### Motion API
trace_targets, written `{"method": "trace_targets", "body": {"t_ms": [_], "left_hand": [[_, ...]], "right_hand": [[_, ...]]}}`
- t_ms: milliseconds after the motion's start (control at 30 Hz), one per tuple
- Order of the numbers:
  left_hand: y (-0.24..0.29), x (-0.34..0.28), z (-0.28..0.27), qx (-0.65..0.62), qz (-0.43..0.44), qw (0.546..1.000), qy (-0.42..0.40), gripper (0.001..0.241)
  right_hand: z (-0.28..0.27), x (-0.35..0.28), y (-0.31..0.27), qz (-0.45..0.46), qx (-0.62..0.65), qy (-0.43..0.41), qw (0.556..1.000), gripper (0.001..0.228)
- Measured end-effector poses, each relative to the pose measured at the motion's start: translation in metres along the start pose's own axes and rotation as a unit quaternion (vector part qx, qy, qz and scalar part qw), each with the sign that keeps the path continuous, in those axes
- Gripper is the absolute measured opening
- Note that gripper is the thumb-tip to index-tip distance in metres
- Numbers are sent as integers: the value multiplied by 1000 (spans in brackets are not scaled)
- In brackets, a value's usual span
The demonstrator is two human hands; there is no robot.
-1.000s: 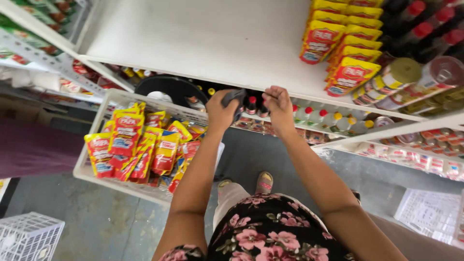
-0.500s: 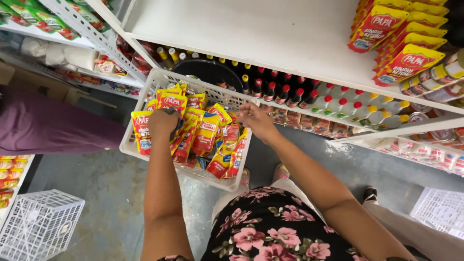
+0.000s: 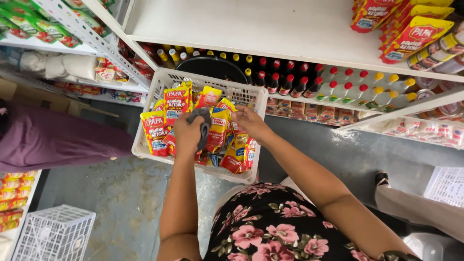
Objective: The person cleans individual ketchup packets with a cloth and stocks them neatly on a grocery store shelf.
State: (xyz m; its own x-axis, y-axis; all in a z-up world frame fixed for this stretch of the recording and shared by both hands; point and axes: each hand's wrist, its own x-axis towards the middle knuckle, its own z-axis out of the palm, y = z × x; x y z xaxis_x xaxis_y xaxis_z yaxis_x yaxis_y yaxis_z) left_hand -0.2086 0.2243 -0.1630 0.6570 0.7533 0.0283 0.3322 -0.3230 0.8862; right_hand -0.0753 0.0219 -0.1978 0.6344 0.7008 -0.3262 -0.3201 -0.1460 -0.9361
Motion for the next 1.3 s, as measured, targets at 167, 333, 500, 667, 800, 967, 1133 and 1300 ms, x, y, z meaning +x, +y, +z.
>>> {"method": "trace_targets", "body": {"t_ms": [167,333,500,667,800,967,1133,1300], "left_hand": [[63,-31,2,-348,-218,893,-182,29],[88,-49,12,-465,-191,837,-217,31],[160,-61,20,-160,229,958,69,33],[180,-69,68,-20,382,919,91,45],[174,-69,78,48,448,891,51,52],[148,-81,70,72,490,868,35,55],[136,-79,47,20,463,886,-6,52],[198,-65,27,-65,430,898,60,42]], "right_hand": [[-11,-3,-3,-57,161,-20,985,54],[-13,-42,-60,-103,368,-31,924,50],[-8,-56,-72,-130,346,-33,929,46],[-14,-52,-54,-115,371,-18,921,49],[-21,-68,-82,-119,429,-21,895,55],[-22,-78,-119,-186,372,-30,909,56],[-43,-66,-130,-253,332,5,909,57],[-50,-53,-106,-197,351,48,914,49]]}}
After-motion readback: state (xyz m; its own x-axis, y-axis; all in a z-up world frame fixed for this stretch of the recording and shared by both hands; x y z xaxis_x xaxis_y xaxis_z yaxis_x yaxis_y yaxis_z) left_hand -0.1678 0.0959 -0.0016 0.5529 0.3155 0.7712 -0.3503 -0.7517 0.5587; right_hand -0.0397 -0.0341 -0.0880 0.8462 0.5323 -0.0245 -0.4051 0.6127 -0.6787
